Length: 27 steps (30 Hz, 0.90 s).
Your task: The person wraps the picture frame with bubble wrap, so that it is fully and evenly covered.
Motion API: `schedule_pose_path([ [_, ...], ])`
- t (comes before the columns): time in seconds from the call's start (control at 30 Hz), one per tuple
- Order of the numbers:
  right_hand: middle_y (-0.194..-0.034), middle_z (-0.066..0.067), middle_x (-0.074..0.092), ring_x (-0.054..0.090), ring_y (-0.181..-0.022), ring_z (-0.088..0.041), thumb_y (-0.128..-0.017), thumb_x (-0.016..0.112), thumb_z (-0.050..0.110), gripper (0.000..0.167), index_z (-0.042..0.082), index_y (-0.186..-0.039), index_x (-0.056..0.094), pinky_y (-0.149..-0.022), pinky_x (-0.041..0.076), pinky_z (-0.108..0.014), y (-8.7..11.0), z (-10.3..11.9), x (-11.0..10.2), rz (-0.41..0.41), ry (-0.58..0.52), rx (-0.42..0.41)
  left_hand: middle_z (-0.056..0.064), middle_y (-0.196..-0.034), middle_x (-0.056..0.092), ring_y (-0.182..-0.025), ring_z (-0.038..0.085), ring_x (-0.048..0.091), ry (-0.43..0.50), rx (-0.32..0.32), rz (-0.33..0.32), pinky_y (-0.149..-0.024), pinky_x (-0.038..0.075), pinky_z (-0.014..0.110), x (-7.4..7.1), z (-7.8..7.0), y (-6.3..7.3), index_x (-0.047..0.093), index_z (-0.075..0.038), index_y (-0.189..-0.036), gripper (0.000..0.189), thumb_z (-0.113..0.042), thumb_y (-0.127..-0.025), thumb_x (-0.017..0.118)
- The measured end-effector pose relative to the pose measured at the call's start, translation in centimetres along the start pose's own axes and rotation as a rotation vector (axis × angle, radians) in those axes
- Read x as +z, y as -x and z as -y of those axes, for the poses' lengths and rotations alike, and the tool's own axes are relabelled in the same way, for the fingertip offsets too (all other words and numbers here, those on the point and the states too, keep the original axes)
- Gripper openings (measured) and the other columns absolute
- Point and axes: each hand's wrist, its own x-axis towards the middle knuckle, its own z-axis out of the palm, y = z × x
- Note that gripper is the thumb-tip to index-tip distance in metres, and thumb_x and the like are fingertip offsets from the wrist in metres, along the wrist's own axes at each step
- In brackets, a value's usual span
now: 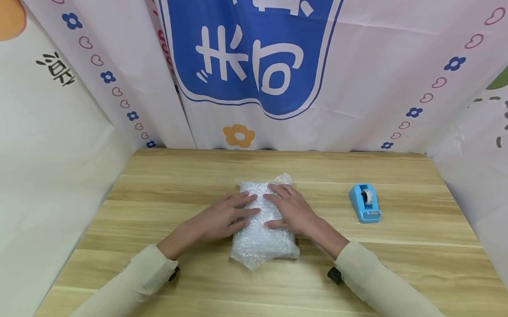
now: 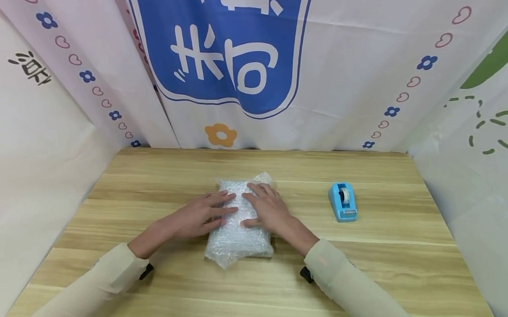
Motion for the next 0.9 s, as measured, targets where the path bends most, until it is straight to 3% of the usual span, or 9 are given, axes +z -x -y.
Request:
schedule_pose_path([
  [0.3,-0.173,-0.015,0.036,0.034,-0.157,-0.039,-0.092,0.084,0.047,0.079,0.009,-0.156,0.056,-0.125,0.035,-0.066,-0.1,-1.1,-0.6,0.027,-0.086,-0.047,0.013,-0.174,0.037,-0.164,0.040,0.029,0.018,0.008,-0.005,-0.128,0.033,0.063,0.1,0.1,-0.1,0.057,-0.017,-0.157,0.046,-0.029,-0.112,0.059],
  [0.5,-0.177,-0.015,0.029,0.029,-0.161,-0.041,-0.084,0.091,0.048,0.092,0.008,-0.158,0.053,-0.127,0.035,-0.064,0.1,-1.5,-1.8,0.068,-0.166,-0.050,0.013,-0.174,0.037,-0.163,0.041,0.030,0.024,0.007,-0.002,-0.129,0.034,0.062,0.2,0.1,-0.1,0.057,-0.017,-0.156,0.046,-0.028,-0.112,0.059],
  [0.9,-0.179,-0.015,0.022,0.024,-0.162,-0.040,-0.076,0.095,0.055,0.110,0.007,-0.162,0.045,-0.129,0.029,-0.065,-0.2,-1.1,-1.3,0.129,-0.079,-0.003,0.013,-0.176,0.033,-0.164,0.041,0.027,0.002,0.044,0.006,-0.128,0.033,0.064,0.0,0.2,0.2,0.051,-0.024,-0.162,0.049,-0.028,-0.113,0.056],
])
